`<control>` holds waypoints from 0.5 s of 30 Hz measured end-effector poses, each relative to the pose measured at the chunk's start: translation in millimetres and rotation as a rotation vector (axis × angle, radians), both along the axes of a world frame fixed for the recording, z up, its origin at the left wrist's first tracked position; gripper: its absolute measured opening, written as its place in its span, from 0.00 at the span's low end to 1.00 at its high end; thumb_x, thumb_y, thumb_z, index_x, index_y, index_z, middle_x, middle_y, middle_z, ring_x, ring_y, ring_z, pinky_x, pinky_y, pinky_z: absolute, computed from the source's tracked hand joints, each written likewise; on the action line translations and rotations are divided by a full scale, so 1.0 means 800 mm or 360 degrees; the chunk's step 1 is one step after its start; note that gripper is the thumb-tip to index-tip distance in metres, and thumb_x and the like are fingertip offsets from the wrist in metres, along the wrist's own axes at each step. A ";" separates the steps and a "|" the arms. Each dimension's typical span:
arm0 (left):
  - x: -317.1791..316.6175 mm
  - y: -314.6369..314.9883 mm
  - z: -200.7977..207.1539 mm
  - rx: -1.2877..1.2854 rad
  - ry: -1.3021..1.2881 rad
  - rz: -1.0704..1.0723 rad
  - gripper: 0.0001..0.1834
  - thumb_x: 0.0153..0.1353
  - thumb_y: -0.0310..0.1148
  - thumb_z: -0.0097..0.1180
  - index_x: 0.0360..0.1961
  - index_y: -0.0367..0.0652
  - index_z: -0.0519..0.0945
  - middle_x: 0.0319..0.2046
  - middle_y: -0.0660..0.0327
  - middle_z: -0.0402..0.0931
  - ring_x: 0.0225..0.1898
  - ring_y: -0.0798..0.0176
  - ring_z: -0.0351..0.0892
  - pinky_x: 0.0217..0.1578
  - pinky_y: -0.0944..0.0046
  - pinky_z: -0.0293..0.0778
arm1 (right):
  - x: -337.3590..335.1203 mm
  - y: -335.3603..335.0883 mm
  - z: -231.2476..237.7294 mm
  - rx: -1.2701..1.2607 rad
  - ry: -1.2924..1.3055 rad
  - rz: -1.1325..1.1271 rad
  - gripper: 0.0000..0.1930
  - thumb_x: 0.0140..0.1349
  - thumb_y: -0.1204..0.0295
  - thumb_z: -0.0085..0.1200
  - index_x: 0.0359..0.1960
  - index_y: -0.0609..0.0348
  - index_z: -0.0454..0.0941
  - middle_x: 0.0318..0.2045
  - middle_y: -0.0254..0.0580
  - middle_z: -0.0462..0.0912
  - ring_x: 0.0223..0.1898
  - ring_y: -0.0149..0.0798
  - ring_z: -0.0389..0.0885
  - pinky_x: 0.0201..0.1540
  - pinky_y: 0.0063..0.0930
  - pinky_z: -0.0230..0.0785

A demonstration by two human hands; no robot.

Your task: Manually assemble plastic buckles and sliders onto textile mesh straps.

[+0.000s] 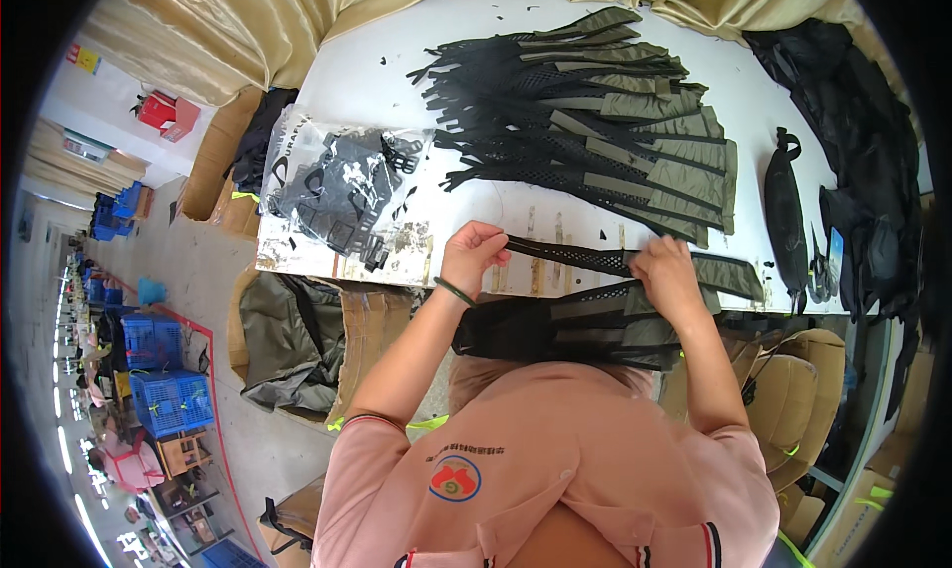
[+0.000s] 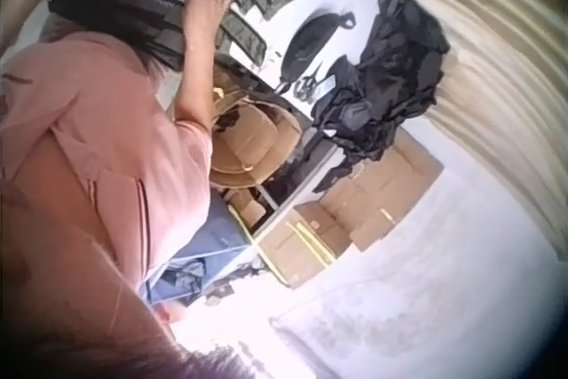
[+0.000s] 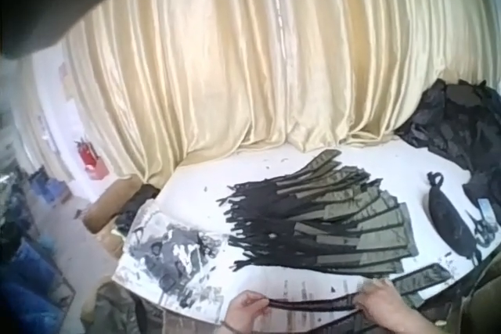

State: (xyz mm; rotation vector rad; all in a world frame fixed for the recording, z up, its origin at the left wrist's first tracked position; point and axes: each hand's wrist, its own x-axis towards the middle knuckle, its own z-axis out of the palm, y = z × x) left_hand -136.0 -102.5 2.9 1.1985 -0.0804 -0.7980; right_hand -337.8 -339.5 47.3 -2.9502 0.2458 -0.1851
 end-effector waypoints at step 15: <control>0.198 0.066 -0.026 0.1196 -0.1876 0.0383 0.08 0.57 0.27 0.53 0.38 0.37 0.78 0.27 0.57 0.77 0.28 0.62 0.76 0.33 0.66 0.72 | 0.140 0.109 -0.078 0.1555 -0.0012 0.0198 0.09 0.58 0.69 0.52 0.39 0.57 0.78 0.28 0.43 0.77 0.30 0.45 0.76 0.36 0.33 0.68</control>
